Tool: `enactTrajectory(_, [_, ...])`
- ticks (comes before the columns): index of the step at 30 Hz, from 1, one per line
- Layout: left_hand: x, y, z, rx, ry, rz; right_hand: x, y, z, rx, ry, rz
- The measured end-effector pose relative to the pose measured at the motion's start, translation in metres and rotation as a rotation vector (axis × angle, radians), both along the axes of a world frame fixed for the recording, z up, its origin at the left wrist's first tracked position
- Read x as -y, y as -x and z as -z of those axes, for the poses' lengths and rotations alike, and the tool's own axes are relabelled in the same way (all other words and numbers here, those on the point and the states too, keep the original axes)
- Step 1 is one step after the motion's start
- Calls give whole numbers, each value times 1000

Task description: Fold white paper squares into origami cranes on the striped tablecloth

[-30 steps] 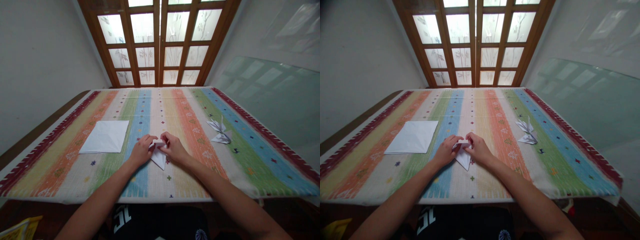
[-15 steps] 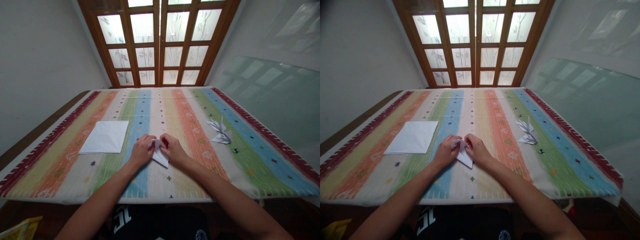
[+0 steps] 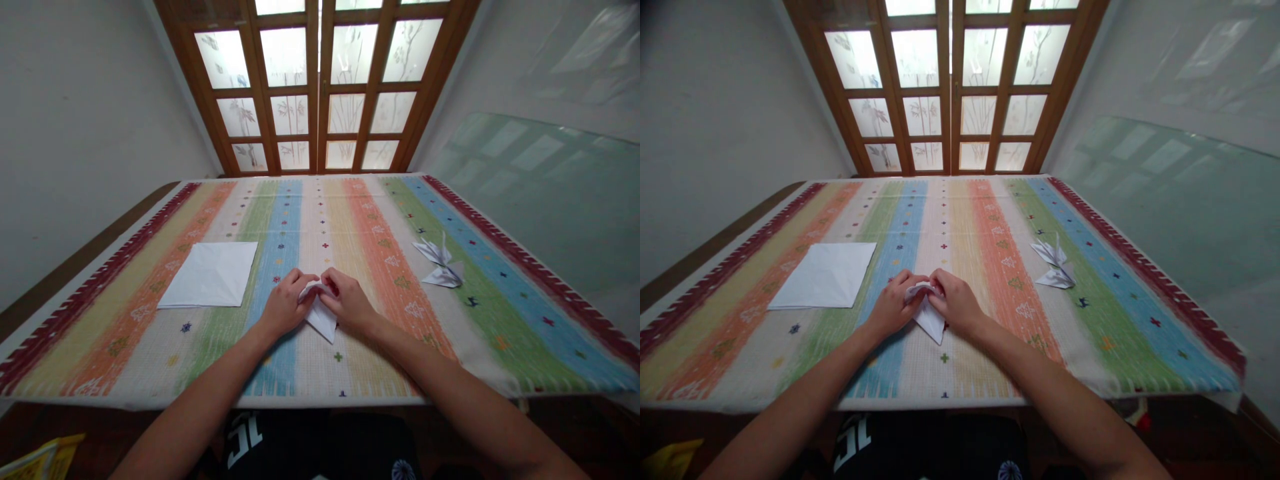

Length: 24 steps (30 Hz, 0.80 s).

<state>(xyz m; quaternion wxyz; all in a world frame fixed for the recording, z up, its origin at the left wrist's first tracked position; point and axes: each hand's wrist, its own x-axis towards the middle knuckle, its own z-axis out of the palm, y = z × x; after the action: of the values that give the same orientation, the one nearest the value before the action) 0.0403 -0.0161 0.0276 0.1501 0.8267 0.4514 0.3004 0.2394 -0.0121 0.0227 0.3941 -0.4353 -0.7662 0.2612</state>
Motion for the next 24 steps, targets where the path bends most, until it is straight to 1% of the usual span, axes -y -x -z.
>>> enactTrajectory(3, [1, -1, -1, -29, -9, 1, 0, -1, -1, 36, -18, 23])
enactTrajectory(5, [2, -1, -2, -35, -18, -12, 1, 0, 0, 63, -36, 8])
enactTrajectory(9, [2, -2, -2, -2, -14, -36, 2, 2, 2, 76, -59, -75])
enactTrajectory(13, [1, 1, -2, 74, 15, -42, 2, 1, -1, 40, -18, -151])
enactTrajectory(17, [-1, 5, -3, 119, 49, 10, 1, -2, -4, 1, 3, -192])
enactTrajectory(19, [-1, 5, -4, 115, 52, 23, 1, -3, -5, -9, 2, -199])
enactTrajectory(21, [-1, 4, -4, 94, 47, 3, 1, -4, -4, -12, 18, -190])
enactTrajectory(24, [-1, 3, -3, 54, 43, -27, -1, -4, -3, -40, 56, -128])
